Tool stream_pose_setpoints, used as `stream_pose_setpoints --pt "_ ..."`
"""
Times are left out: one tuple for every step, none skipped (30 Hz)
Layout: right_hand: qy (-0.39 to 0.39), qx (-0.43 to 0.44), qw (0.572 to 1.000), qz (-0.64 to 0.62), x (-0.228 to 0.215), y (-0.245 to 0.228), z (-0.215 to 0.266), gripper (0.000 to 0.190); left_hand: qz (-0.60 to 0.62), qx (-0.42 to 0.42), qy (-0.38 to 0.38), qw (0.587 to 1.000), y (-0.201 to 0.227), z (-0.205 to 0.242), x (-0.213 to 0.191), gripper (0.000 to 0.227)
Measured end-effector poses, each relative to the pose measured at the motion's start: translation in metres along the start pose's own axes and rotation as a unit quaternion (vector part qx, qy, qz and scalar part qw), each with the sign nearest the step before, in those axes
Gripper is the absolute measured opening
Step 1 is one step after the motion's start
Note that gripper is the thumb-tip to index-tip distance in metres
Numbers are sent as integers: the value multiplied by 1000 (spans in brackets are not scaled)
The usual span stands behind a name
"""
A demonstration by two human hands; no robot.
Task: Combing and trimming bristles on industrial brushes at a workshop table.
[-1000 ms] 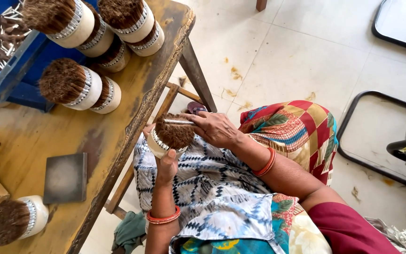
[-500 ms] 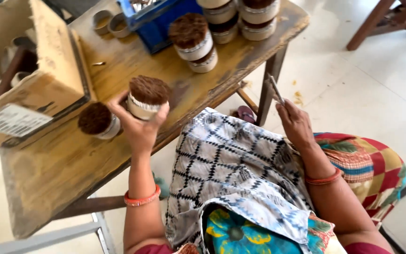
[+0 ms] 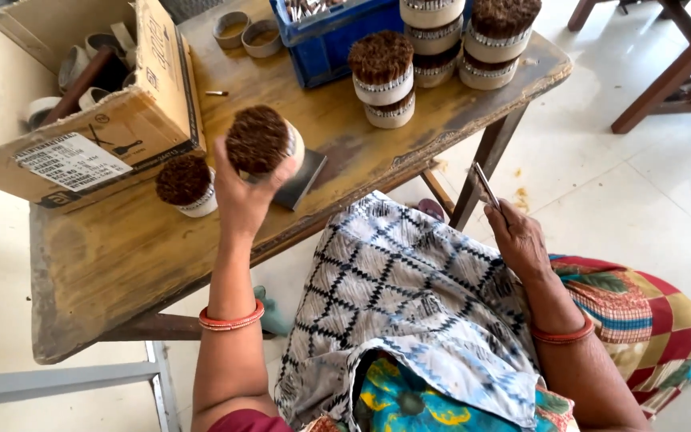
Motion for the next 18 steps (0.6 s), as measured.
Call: stream_pose_setpoints --pt "0 -1 1000 2 0 1 3 30 46 -22 7 999 2 1 -2 88" --pt "-8 7 1000 6 -2 2 10 30 43 -32 3 999 -14 8 4 88" --pt "-14 6 1000 10 -5 2 17 30 -41 -50 -2 998 -30 16 10 90" --pt "-5 -2 1000 7 -4 -2 10 30 -122 -51 -1 991 -43 8 17 92" --pt "1 -4 1000 4 -5 -4 7 30 -121 -44 0 992 -47 14 14 92" --pt "6 -8 1000 1 -7 -5 4 29 -80 -39 -5 996 -50 18 14 99" --pt "11 -13 1000 -3 -8 -6 0 29 -39 -34 -11 999 -54 22 14 105" --pt "11 -7 1000 -2 -10 -4 3 29 -39 -35 -17 998 -52 25 14 105" --pt "7 -10 1000 -1 -10 -3 6 28 -76 3 -8 997 -49 28 12 106" --pt "4 -16 1000 -1 -9 -2 6 28 -112 42 4 993 -46 30 10 107" --pt "4 -13 1000 -1 -10 1 11 28 -112 42 1 993 -41 28 14 107" --pt "0 -23 1000 6 -8 2 9 28 -90 5 -31 995 -38 25 16 103" --pt "-3 -33 999 13 -6 1 7 28 -66 -30 -63 995 -34 23 18 100" --pt "1 -36 999 12 -5 2 7 28 -65 -26 -61 996 -27 21 15 100" --pt "1 -37 999 18 -4 4 6 28 -81 -27 -52 995 -20 19 12 99" --pt "4 -34 999 25 -4 7 8 28 -96 -27 -48 994 -14 16 12 98" --pt "10 -33 999 25 -4 4 1 28 -93 -22 -50 994 -21 14 13 98" --pt "14 -38 999 22 -5 3 1 27 -100 -24 -39 994 -29 14 14 99"
Point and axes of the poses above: each hand's wrist, its own z-axis away from the middle knuckle, its own x-axis out of the palm, y = z × x, the point moved 3 cm from there along -z, towards the middle knuckle, and after that the axes turned 10 degrees about y, right-handed, at the moved point
